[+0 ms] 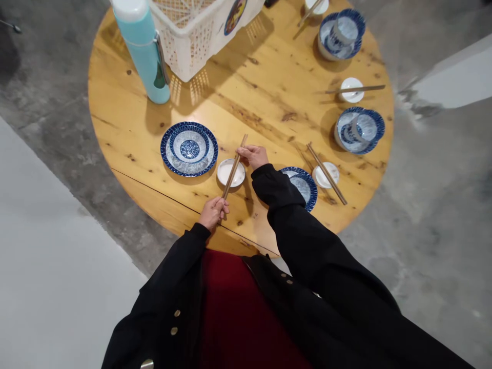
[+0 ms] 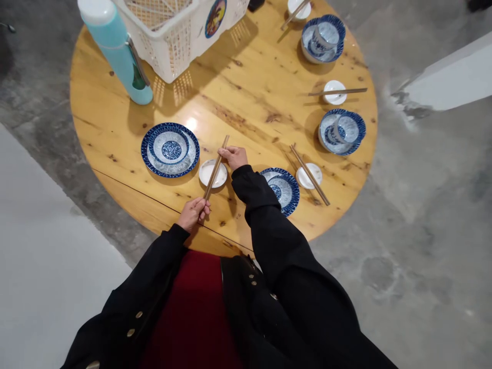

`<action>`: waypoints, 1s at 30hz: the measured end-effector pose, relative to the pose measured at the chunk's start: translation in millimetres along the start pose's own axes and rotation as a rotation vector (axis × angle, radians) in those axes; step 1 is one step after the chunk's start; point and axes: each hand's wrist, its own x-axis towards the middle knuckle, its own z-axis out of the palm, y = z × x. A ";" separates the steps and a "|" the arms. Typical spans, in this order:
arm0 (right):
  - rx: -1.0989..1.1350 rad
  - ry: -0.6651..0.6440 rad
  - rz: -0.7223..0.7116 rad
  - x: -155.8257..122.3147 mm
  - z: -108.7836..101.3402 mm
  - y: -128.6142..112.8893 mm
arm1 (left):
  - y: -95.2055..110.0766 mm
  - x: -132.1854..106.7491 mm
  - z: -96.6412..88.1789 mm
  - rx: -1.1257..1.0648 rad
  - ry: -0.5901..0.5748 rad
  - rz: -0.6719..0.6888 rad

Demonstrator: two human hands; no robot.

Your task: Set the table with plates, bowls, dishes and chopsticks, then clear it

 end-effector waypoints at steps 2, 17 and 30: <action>0.051 0.016 0.022 2.1 2.3 3.6 | -0.1 2.0 -0.6 -0.004 0.006 0.001; -0.006 -0.021 0.024 1.7 8.4 -1.9 | -1.0 0.9 2.9 0.028 0.058 0.065; -0.073 0.034 -0.034 -3.1 10.8 3.6 | 1.0 -0.4 6.6 0.063 0.076 0.047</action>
